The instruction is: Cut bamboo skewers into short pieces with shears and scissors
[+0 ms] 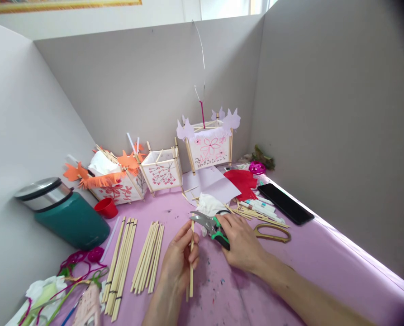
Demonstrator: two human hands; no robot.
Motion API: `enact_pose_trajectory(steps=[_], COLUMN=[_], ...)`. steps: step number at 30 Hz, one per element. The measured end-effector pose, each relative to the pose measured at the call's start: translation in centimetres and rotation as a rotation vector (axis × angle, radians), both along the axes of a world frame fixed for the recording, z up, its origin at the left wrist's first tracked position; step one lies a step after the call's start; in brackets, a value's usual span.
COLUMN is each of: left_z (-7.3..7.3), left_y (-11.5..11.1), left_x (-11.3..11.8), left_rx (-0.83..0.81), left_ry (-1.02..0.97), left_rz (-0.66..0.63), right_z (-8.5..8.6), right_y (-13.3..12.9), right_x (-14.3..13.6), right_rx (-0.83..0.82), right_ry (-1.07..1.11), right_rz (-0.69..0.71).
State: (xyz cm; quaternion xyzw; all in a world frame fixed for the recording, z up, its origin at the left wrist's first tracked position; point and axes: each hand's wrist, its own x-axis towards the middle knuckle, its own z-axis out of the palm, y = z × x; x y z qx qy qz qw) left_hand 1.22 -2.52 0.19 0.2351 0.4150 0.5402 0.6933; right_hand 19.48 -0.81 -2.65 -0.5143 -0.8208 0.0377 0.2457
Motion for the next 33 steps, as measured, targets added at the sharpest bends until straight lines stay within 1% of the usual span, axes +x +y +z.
enact_pose_trajectory(steps=[3,9,19,22,28,33], left_z=[-0.3,-1.0,-1.5,-1.5,-0.8,-0.9], left_y=[0.1,0.0,0.1,0.1,-0.1,0.1], left_x=[0.1,0.1,0.0,0.1,0.2,0.2], left_rx=[0.016,-0.008,0.023,0.029,-0.012,-0.027], left_ry=[-0.011,-0.036,-0.047,-0.056,-0.033,-0.029], left_rz=[0.012,0.025,0.023,0.040,0.037,0.044], right_z=[-0.1,0.1,0.4,0.2,-0.3,-0.3], right_y=[-0.1,-0.3,-0.1,0.1,0.4,0.5], right_x=[0.0,-0.2,-0.2,-0.2,-0.2,-0.2], right_rx=[-0.005,-0.023,-0.092,-0.085,-0.072,-0.076], right_ry=[-0.002,-0.003,-0.024,-0.024,-0.027,-0.040], right_rz=[-0.001,0.019,0.037,0.038,0.027,0.027])
